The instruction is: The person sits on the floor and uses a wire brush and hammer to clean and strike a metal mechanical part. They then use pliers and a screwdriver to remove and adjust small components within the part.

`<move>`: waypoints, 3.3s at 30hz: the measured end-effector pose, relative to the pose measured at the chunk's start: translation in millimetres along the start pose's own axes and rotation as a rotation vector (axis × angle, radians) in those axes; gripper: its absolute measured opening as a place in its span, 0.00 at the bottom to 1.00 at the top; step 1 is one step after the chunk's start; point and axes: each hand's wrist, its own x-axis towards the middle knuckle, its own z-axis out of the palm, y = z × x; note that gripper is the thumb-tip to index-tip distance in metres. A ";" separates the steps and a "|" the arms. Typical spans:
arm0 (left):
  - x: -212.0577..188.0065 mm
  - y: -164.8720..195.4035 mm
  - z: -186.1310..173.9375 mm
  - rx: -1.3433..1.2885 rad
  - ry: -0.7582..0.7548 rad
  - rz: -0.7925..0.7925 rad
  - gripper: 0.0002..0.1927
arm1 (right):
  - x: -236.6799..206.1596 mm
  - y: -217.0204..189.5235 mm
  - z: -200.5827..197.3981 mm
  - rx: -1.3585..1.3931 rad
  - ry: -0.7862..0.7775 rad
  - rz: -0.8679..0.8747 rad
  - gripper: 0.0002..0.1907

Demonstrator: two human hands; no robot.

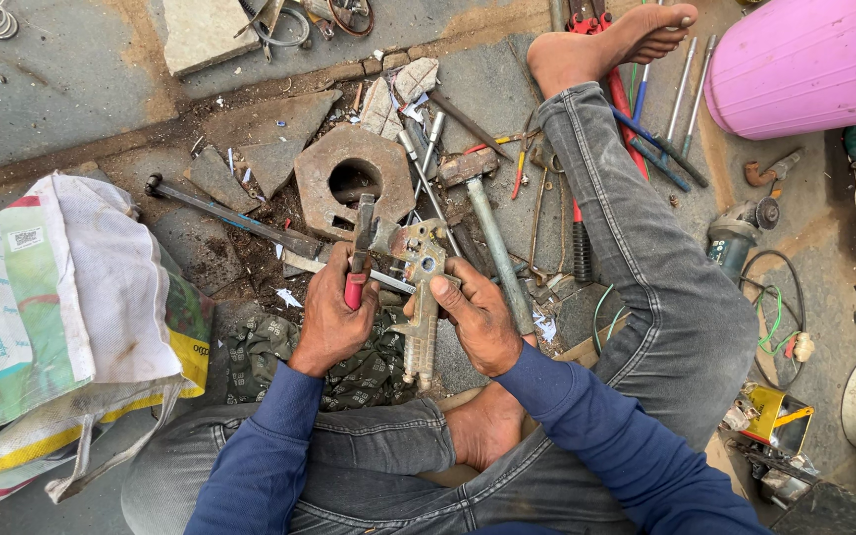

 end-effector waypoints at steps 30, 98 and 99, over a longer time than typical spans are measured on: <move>4.6 16.2 -13.1 0.083 0.126 0.100 0.20 | 4.9 23.8 1.3 0.232 0.030 0.224 0.32; 10.1 -39.3 -48.4 -0.710 0.380 -0.168 0.29 | 22.5 -55.8 -51.0 -1.194 0.510 -0.814 0.17; 10.6 -38.4 -49.9 -0.719 0.384 -0.159 0.29 | 32.0 -47.3 -47.4 -1.365 0.375 -0.814 0.15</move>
